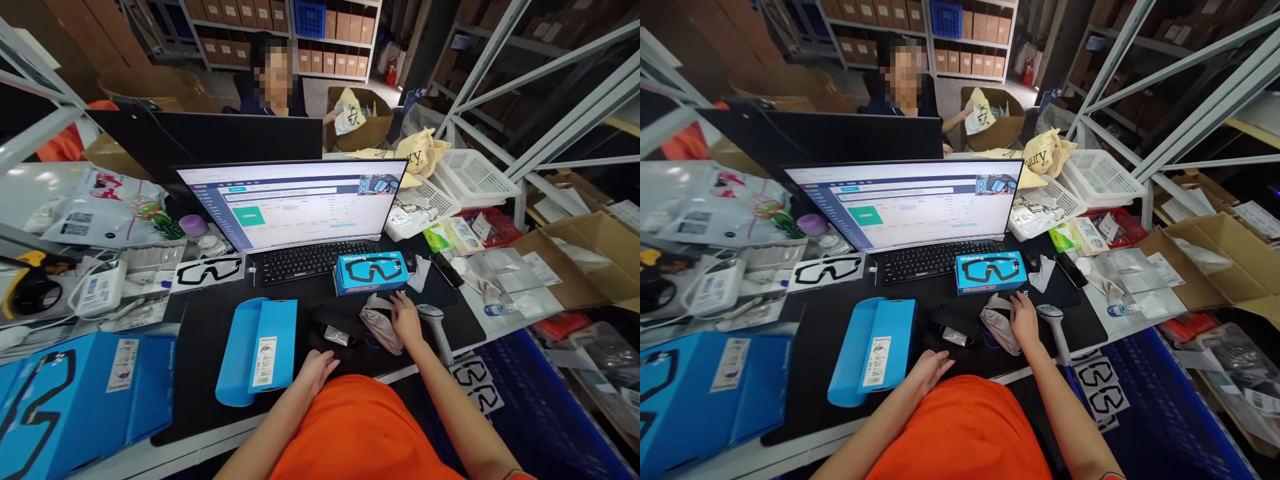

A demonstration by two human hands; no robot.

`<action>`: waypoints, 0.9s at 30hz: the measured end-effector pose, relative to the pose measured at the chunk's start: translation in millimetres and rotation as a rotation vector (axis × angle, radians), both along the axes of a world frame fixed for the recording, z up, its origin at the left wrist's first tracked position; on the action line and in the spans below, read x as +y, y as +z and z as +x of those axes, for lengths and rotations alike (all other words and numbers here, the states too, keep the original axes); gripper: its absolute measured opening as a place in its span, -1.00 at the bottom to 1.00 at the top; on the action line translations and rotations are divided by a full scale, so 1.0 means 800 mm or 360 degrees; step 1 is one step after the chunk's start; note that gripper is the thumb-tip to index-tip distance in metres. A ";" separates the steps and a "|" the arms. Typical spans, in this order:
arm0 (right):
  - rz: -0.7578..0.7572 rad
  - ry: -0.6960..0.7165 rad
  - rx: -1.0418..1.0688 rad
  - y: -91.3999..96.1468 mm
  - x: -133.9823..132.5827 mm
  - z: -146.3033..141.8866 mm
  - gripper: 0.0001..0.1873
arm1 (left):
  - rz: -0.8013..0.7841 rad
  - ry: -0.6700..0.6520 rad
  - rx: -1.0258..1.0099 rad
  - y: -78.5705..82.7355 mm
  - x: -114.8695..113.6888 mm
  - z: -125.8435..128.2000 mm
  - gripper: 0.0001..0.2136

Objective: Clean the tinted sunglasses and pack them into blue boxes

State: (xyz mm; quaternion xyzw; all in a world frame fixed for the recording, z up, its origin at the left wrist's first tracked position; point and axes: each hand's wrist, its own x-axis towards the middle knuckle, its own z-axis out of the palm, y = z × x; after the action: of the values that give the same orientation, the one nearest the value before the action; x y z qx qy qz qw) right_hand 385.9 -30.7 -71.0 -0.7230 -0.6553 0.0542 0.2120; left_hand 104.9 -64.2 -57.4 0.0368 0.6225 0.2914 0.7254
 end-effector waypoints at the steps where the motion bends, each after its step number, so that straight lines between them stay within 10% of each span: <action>1: 0.0043 0.0004 0.0031 0.003 -0.012 -0.005 -0.59 | -0.0003 0.0003 0.0002 -0.001 0.000 -0.001 -0.68; 7: 0.0009 0.0519 0.0286 0.023 -0.090 -0.066 -0.71 | 0.0006 -0.0025 -0.0008 -0.010 -0.003 -0.004 -0.68; 11: -0.0123 0.0776 0.0430 0.021 -0.081 -0.110 -0.63 | 0.0044 -0.0081 -0.0031 -0.012 -0.004 -0.002 -0.70; 17: -0.0091 0.0371 0.0457 0.024 -0.062 -0.095 -0.69 | 0.0110 -0.0261 -0.0015 0.010 -0.001 -0.012 -0.92; 27: -0.0233 -0.0297 0.0005 0.010 -0.093 -0.038 -0.77 | 0.0511 -0.0677 0.0173 0.047 -0.020 -0.043 -0.62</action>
State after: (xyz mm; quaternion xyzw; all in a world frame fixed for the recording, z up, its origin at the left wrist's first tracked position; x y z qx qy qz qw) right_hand 355.6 -104.7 -62.7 -0.7943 -0.5792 0.0830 0.1638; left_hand 70.5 -80.5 -19.5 0.2970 0.5845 0.2251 0.7208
